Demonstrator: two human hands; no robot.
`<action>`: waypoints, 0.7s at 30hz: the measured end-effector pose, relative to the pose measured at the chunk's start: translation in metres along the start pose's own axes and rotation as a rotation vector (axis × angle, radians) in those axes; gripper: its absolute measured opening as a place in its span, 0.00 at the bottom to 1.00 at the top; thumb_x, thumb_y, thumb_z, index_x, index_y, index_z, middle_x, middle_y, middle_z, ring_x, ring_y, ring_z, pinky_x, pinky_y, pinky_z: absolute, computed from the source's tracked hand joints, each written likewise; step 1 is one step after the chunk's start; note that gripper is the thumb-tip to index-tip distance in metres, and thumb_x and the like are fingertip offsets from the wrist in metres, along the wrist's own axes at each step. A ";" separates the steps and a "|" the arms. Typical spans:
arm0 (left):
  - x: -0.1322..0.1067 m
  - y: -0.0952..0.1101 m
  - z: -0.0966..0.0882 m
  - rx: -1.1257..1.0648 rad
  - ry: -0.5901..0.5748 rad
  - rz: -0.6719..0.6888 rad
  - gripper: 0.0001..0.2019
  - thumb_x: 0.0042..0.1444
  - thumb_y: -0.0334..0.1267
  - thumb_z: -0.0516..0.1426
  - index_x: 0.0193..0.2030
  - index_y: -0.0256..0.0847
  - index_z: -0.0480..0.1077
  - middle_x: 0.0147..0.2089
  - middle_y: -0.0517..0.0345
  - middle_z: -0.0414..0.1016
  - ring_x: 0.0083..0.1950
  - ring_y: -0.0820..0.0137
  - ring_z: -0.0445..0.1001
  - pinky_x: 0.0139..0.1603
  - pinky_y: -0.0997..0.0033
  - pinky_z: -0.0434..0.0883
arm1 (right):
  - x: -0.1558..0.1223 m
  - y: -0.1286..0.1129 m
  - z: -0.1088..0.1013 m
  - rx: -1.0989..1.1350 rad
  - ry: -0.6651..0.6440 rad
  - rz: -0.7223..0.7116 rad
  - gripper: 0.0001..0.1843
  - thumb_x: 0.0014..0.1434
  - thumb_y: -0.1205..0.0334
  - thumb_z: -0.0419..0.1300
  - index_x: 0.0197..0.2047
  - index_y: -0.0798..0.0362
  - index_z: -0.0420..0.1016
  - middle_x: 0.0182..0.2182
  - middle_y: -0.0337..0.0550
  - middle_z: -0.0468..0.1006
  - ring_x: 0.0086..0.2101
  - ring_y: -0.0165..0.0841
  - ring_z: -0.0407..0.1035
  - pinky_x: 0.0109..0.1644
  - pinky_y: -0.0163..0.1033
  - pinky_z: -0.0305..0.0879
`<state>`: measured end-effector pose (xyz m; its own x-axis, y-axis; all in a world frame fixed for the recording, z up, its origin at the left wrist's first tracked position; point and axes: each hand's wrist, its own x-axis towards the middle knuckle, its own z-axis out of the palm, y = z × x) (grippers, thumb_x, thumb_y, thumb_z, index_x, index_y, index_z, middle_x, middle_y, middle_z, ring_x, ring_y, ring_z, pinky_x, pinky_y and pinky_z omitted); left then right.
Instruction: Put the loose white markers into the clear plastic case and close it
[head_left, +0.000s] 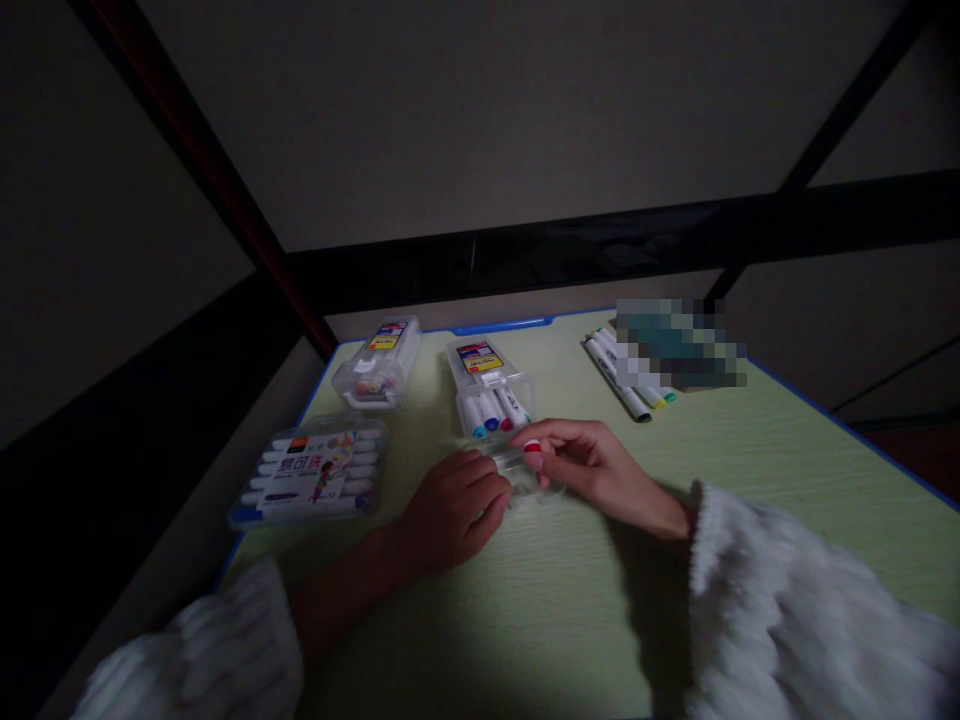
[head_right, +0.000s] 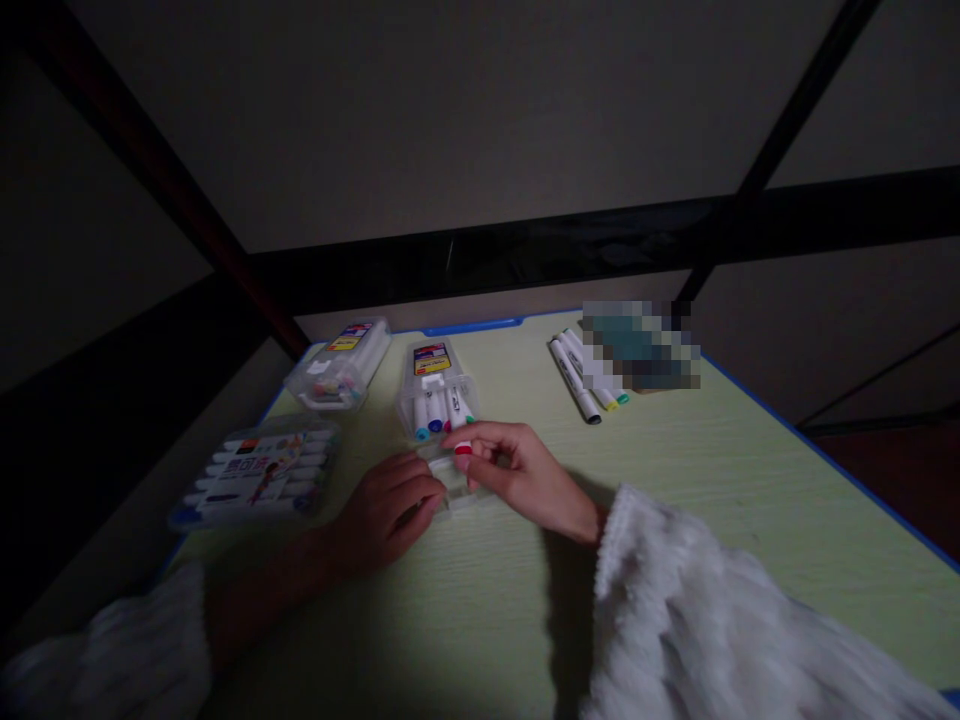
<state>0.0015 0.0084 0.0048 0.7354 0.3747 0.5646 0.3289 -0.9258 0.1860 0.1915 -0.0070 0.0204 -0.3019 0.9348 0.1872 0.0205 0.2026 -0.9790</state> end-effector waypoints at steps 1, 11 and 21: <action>0.000 0.000 0.000 0.004 0.003 0.003 0.11 0.59 0.28 0.47 0.28 0.36 0.65 0.25 0.58 0.66 0.28 0.71 0.62 0.31 0.72 0.62 | -0.001 0.000 0.000 -0.024 -0.011 -0.004 0.10 0.54 0.59 0.59 0.37 0.55 0.75 0.19 0.35 0.69 0.22 0.25 0.62 0.25 0.33 0.57; 0.001 0.001 -0.002 0.030 0.001 0.018 0.11 0.60 0.28 0.46 0.28 0.36 0.65 0.25 0.57 0.68 0.28 0.71 0.64 0.33 0.71 0.65 | -0.001 0.000 0.001 -0.073 -0.037 -0.008 0.09 0.55 0.61 0.58 0.38 0.55 0.74 0.21 0.36 0.69 0.23 0.26 0.62 0.26 0.33 0.57; 0.001 0.001 -0.002 0.035 -0.015 0.013 0.12 0.60 0.29 0.45 0.27 0.37 0.64 0.25 0.57 0.67 0.28 0.71 0.63 0.31 0.71 0.64 | -0.001 -0.002 0.000 -0.095 -0.045 -0.012 0.09 0.55 0.61 0.58 0.39 0.56 0.73 0.22 0.36 0.70 0.23 0.26 0.63 0.25 0.33 0.58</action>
<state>0.0016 0.0081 0.0074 0.7480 0.3639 0.5550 0.3399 -0.9283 0.1506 0.1915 -0.0087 0.0219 -0.3451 0.9185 0.1932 0.1064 0.2428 -0.9642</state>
